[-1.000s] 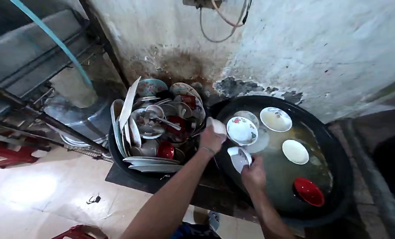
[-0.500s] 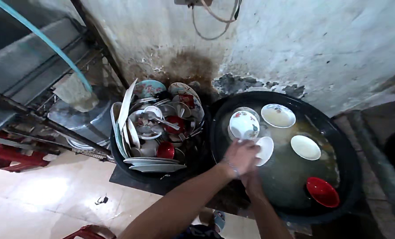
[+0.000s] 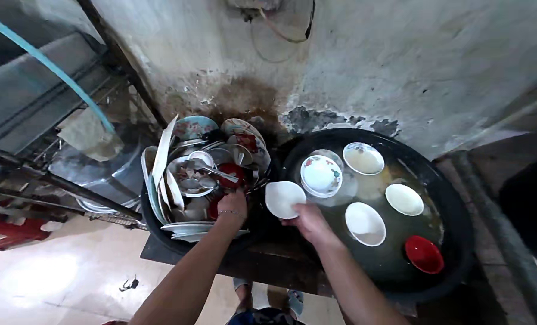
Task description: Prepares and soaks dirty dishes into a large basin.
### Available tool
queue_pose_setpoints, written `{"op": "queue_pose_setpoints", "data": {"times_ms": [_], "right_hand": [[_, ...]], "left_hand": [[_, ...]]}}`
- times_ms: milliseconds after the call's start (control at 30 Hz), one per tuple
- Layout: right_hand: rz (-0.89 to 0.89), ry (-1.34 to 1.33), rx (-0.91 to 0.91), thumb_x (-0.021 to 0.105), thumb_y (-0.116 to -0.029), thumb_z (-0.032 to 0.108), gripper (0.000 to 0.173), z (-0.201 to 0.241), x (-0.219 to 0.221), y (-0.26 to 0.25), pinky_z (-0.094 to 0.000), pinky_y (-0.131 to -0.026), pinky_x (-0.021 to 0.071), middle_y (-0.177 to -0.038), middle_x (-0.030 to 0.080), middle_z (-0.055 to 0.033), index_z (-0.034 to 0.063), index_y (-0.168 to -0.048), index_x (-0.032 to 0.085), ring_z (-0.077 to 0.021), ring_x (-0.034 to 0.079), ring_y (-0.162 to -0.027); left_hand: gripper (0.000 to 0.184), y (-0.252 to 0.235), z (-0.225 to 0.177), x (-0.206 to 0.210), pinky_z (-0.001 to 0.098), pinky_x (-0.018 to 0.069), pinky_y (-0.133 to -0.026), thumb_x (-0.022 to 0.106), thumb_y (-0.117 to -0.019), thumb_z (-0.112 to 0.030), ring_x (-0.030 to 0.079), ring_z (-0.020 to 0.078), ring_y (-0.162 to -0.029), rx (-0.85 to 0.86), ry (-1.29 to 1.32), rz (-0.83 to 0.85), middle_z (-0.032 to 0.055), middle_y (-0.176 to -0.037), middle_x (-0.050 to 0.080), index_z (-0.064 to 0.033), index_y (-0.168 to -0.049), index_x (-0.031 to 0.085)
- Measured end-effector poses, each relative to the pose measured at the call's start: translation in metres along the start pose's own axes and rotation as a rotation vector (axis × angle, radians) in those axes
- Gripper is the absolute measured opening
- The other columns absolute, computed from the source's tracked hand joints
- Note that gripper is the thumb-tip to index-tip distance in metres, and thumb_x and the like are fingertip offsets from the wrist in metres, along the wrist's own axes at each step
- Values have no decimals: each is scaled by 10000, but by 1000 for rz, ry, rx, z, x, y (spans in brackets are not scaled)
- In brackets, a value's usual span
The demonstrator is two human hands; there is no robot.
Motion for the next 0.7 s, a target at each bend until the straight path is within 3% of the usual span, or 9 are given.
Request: {"op": "queue_pose_setpoints", "data": {"times_ms": [100,133,200,233,300,333,400,567,700], "right_hand": [[-13,128,0,483,-1025,30,409,15,41,-3,-494,-694,622,-1187,658,-220,46,-1433,468,-332,719,-867],[-36,188,-20,505,-1022,45,415,21,51,-5,-516,-712,621,-1200,651,-225,57,-1434,459,-343,719,-899],[-89,349,-94,529,-1023,91,431,37,65,-9,-552,-736,621,-1178,655,-238,58,-1441,427,-359,722,-922],[-120,457,-135,524,-1013,104,443,46,71,-8,-562,-745,611,-1152,663,-232,59,-1440,413,-358,720,-923],[-180,669,-228,522,-987,91,463,66,83,0,-585,-828,581,-1207,649,-232,40,-1436,422,-374,695,-1024],[-201,750,-279,527,-986,74,456,74,87,3,-582,-894,562,-1280,608,-236,25,-1428,428,-382,661,-1111],[-266,862,-378,551,-966,36,449,78,88,7,-551,-904,577,-1369,550,-239,20,-1404,454,-384,659,-1134],[-443,972,-430,633,-957,67,506,43,15,25,-597,-884,578,-1376,556,-246,31,-1428,452,-415,672,-1099],[-645,933,-273,601,-963,40,467,-9,-89,52,-604,-977,531,-1355,576,-280,-24,-1411,487,-437,631,-1180]], "left_hand": [[504,0,-9,-13,634,551,-893,546,-1038,-193,668,467,-1125,-9,145,-36,276,-1238,663,-86,-1514,420],[548,-4,-11,-17,627,556,-892,604,-1005,-219,669,460,-1122,-6,174,-45,273,-1245,656,-64,-1497,420],[582,-17,-11,-20,643,541,-909,742,-911,-288,649,457,-1140,61,222,-94,269,-1283,635,-19,-1391,554],[496,-25,-7,-19,650,532,-918,746,-907,-315,653,445,-1136,82,280,-122,251,-1246,663,-34,-1302,640],[365,-34,-1,-17,660,500,-958,627,-1008,-339,651,432,-1148,60,489,-136,240,-1201,690,-34,-1196,699],[362,-38,-1,-17,660,489,-992,622,-1015,-323,646,431,-1164,59,594,-135,247,-1205,688,-20,-1198,696],[351,-44,-4,-16,648,466,-1046,615,-1027,-283,629,419,-1214,99,655,-122,241,-1249,680,-23,-1249,695],[287,-28,-18,-15,568,499,-1055,592,-1044,-175,658,332,-1206,209,696,-201,158,-1279,699,-101,-1297,703],[319,27,-90,-9,487,508,-1081,563,-1060,-168,672,258,-1209,571,677,-198,117,-1296,706,-104,-1352,674]]}}
Point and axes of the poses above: each hand's wrist, its own y-axis away from the middle knuckle, its own x-axis out of the palm, z = x × y, the point moved 5 cm from there along -y, towards the middle knuckle
